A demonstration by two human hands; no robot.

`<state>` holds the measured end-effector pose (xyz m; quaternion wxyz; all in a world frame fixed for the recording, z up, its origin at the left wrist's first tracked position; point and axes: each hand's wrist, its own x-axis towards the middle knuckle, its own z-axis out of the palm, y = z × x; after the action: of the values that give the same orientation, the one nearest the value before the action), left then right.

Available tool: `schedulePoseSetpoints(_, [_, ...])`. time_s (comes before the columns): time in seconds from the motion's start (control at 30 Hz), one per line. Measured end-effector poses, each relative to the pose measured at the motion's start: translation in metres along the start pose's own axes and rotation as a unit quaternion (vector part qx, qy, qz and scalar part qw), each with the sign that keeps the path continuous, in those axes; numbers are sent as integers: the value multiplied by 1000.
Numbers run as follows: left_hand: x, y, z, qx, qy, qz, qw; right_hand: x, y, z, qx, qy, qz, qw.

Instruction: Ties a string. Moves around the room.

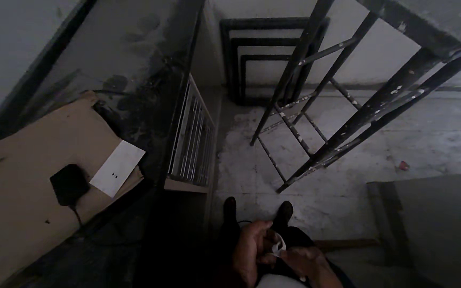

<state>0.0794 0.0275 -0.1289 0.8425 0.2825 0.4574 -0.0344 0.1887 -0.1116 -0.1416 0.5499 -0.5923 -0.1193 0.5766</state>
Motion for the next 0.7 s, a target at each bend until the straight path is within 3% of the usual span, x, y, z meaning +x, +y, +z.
schedulePoseSetpoints(0.1, [2,-3,8,-68,36,-7,997,-4,3,3,28,37,-33,998])
schedulePoseSetpoints(0.27, [1,-6,13,-132,23,24,991,-12,6,3,75,62,-78,992])
schedulePoseSetpoints(0.5, [2,-10,15,-171,-8,62,983,-18,15,-7,149,57,-106,981])
schedulePoseSetpoints(0.7, [2,-12,17,-195,26,75,978,-17,22,-12,184,40,-125,974])
